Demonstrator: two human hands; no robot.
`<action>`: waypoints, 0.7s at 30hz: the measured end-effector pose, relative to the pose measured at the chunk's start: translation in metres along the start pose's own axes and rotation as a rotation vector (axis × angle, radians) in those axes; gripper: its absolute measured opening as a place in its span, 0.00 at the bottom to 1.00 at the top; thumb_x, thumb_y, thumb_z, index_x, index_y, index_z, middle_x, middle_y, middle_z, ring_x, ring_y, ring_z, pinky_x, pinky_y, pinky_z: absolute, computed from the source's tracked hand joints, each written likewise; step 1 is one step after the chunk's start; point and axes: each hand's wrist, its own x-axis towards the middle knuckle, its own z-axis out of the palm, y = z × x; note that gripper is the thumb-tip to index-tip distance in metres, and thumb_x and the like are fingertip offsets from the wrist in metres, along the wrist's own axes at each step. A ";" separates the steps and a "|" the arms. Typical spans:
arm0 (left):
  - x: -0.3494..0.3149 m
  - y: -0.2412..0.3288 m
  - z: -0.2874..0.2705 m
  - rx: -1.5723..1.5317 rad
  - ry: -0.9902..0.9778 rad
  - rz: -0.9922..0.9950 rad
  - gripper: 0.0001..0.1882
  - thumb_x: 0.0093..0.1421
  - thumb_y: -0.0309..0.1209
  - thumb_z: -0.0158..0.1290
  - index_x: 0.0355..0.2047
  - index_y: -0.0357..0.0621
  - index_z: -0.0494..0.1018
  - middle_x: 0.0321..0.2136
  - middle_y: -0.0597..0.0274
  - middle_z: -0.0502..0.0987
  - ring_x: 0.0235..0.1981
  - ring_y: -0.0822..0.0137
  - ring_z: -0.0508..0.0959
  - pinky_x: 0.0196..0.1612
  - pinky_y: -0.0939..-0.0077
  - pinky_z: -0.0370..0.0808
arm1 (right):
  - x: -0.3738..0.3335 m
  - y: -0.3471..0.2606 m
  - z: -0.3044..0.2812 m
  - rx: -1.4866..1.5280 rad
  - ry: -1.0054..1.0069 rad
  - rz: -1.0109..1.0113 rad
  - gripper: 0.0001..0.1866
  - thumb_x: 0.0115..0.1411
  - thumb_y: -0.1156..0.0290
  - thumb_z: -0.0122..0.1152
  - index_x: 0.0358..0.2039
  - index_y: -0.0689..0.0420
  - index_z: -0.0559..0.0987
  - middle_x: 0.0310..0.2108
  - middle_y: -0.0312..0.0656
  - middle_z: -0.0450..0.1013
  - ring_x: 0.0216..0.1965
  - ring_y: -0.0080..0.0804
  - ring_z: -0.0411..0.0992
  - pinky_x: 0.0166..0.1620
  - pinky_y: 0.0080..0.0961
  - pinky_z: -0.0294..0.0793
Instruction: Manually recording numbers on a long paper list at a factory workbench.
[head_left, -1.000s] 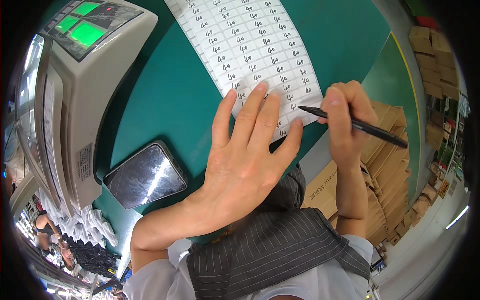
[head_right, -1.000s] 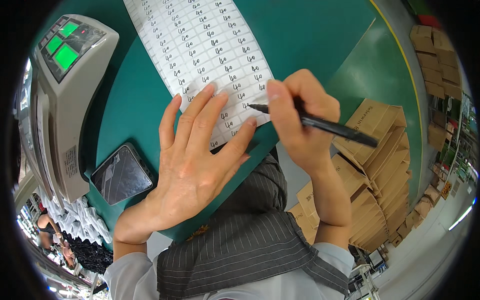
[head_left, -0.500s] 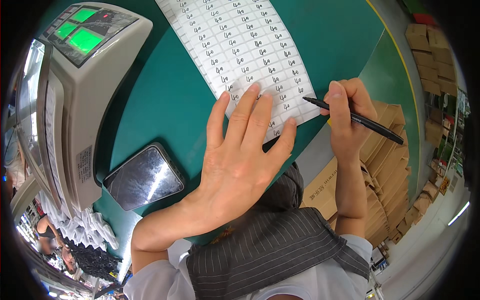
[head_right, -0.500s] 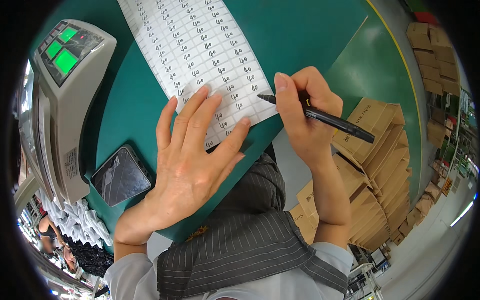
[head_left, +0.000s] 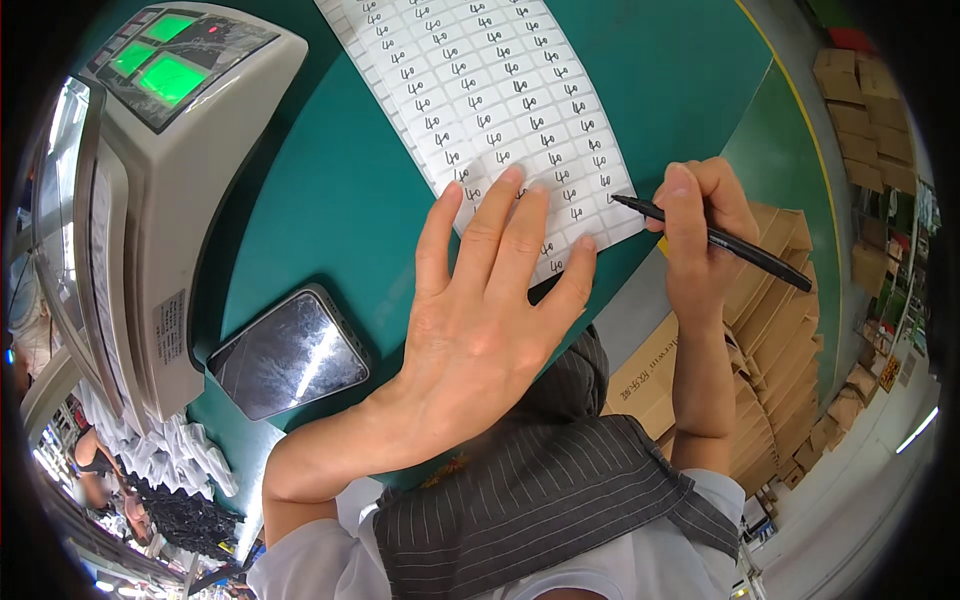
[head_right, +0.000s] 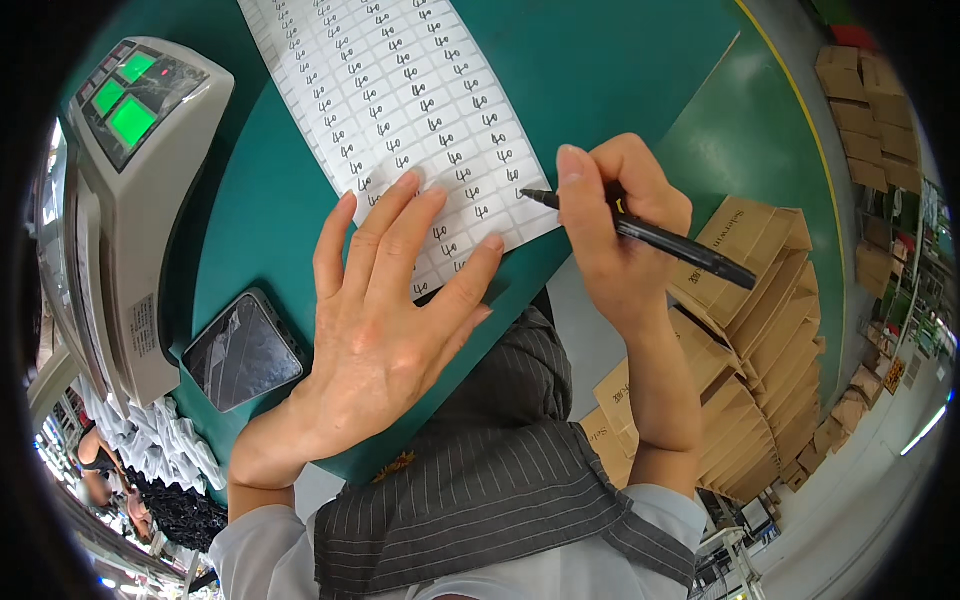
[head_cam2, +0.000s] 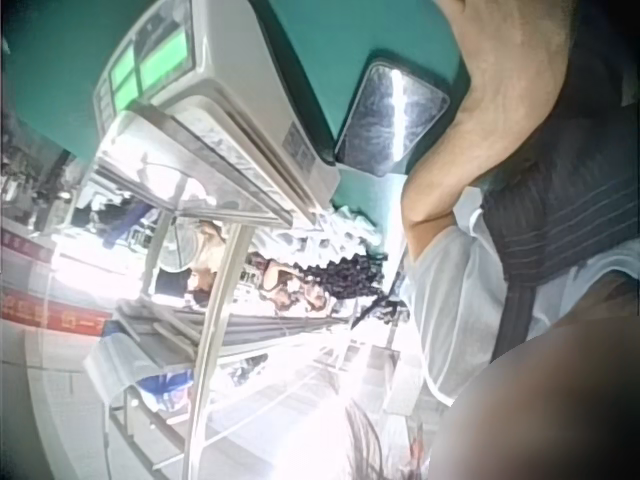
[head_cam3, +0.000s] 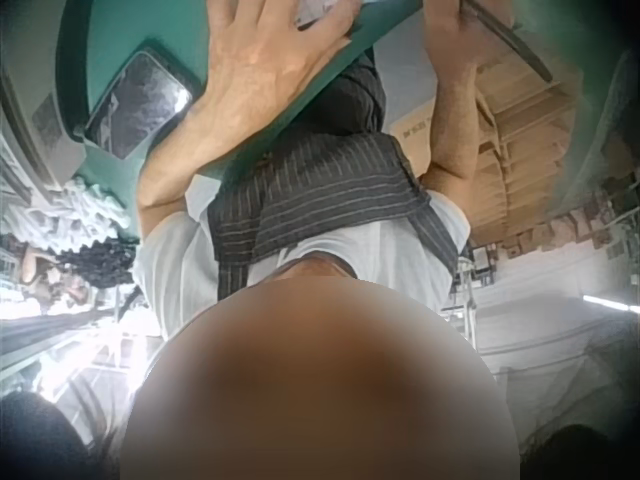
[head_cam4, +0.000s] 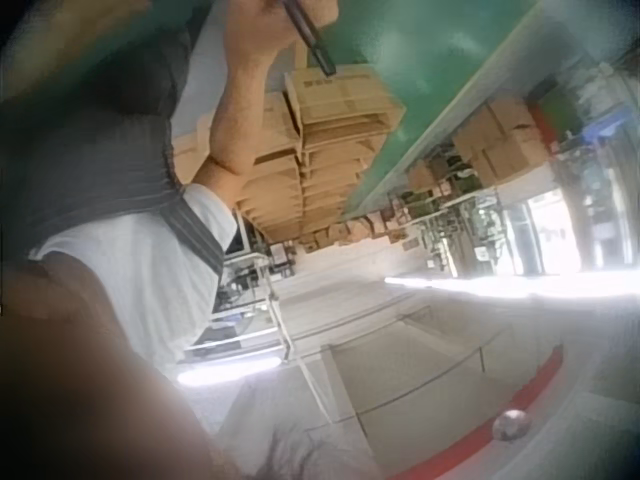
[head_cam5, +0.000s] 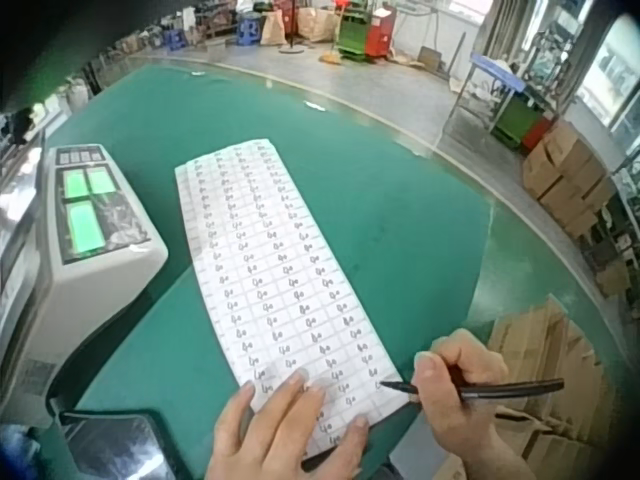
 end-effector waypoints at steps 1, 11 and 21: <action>0.000 0.000 0.000 -0.005 0.002 -0.001 0.26 0.45 0.32 0.65 0.48 0.50 0.76 0.55 0.43 0.65 0.60 0.46 0.63 0.62 0.43 0.53 | 0.000 0.000 0.000 -0.034 -0.016 -0.001 0.13 0.62 0.75 0.58 0.21 0.59 0.68 0.14 0.26 0.62 0.17 0.09 0.56 0.19 0.13 0.53; -0.001 0.000 0.001 0.010 0.013 -0.001 0.26 0.46 0.32 0.65 0.48 0.51 0.76 0.55 0.43 0.65 0.60 0.46 0.64 0.62 0.44 0.53 | 0.001 0.000 -0.003 -0.053 -0.032 0.017 0.14 0.63 0.74 0.58 0.21 0.59 0.68 0.13 0.28 0.63 0.16 0.10 0.58 0.20 0.13 0.55; 0.002 -0.002 -0.009 -0.123 0.030 -0.033 0.24 0.47 0.32 0.65 0.46 0.43 0.75 0.54 0.44 0.67 0.61 0.46 0.65 0.62 0.43 0.53 | -0.008 -0.013 -0.003 0.151 -0.004 0.074 0.12 0.62 0.75 0.58 0.22 0.59 0.70 0.17 0.31 0.66 0.18 0.11 0.60 0.21 0.13 0.57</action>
